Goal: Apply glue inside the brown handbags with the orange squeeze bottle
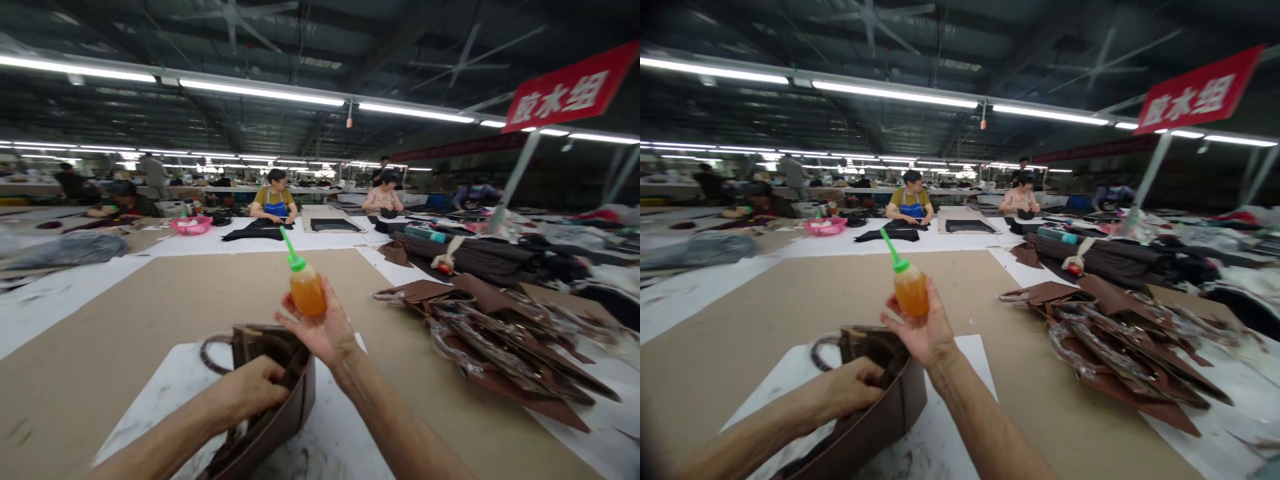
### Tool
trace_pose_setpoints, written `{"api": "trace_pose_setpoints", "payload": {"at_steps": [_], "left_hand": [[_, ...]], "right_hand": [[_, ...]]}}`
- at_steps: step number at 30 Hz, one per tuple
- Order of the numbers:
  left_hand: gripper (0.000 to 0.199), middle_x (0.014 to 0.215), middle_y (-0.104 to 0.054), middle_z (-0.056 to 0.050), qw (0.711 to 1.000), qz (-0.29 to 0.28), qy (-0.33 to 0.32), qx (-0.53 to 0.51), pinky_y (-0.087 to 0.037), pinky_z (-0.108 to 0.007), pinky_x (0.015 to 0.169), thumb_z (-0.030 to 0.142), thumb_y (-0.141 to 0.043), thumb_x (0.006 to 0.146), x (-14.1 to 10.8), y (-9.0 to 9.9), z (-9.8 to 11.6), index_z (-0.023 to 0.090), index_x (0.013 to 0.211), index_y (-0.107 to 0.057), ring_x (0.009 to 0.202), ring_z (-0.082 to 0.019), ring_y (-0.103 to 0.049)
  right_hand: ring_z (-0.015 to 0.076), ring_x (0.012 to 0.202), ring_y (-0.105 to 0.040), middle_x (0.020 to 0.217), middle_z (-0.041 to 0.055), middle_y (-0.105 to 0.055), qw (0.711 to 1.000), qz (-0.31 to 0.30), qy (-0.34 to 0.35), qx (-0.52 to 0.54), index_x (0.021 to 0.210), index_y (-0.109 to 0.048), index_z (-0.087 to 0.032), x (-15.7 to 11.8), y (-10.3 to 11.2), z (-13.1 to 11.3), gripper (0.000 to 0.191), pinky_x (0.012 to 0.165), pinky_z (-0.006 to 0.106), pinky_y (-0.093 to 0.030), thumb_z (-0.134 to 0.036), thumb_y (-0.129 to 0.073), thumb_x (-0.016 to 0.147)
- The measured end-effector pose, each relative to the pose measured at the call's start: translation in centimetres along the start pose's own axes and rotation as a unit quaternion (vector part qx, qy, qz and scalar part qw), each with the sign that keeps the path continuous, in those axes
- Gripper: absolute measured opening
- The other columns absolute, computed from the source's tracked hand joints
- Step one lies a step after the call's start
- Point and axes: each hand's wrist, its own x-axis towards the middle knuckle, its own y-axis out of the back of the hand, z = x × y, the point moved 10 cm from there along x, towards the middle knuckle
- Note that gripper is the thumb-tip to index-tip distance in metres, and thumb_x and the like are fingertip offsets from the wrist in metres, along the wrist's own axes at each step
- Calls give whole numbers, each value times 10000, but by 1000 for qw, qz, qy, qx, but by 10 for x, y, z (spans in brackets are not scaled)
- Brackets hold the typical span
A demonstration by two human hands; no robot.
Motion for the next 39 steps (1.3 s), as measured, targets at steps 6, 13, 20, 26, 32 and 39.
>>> {"api": "trace_pose_setpoints", "payload": {"at_steps": [6, 13, 20, 26, 32, 39], "left_hand": [[95, 541, -513, 2, 992, 99, 29, 76, -322, -243, 460, 194, -458, 550, -15, 48, -21, 169, 585, -542, 508, -148, -483], [144, 498, -522, -42, 939, 223, 263, -10, -308, -251, 425, 278, -431, 549, -121, 136, -170, 157, 516, -500, 431, -140, -441], [387, 823, -599, -36, 927, 221, 110, -282, -378, -206, 483, 364, -569, 620, -125, 118, -186, 134, 928, -529, 592, -109, -521], [570, 1172, -540, -104, 921, 342, 16, -189, -428, -327, 864, 423, -609, 655, -137, 156, -128, 147, 1142, -501, 1072, -233, -508], [275, 864, -651, -28, 963, 213, -122, -107, -445, -253, 694, 361, -507, 758, -88, 116, -23, 165, 915, -620, 790, -166, -583], [228, 770, -670, 7, 981, 71, 47, 174, -410, -250, 596, 338, -589, 644, -16, 108, -54, 225, 809, -697, 697, -172, -579]], "right_hand": [[260, 863, -582, 871, 97, -625, 1000, 18, 2, -23, 960, -632, -163, -1, 4, -9, 265, 874, 574, -384, -399, -592, 845], [289, 859, -582, 946, 96, -604, 994, 69, 28, -74, 1006, -612, -201, 2, 7, -15, 252, 821, 639, -403, -398, -522, 878], [308, 870, -580, 968, 124, -590, 992, 74, 15, -97, 1098, -587, -194, 9, 3, -4, 297, 767, 629, -451, -365, -546, 859], [301, 850, -583, 949, 126, -595, 992, 79, 25, -93, 1051, -599, -164, 10, 0, -5, 266, 760, 627, -452, -352, -501, 890], [301, 837, -588, 941, 117, -601, 993, 75, 23, -89, 984, -612, -159, 8, -2, -2, 231, 763, 634, -447, -340, -501, 895], [308, 842, -595, 968, 111, -605, 992, 91, 4, -84, 978, -612, -170, -2, 4, -3, 194, 773, 630, -445, -317, -565, 860]]}}
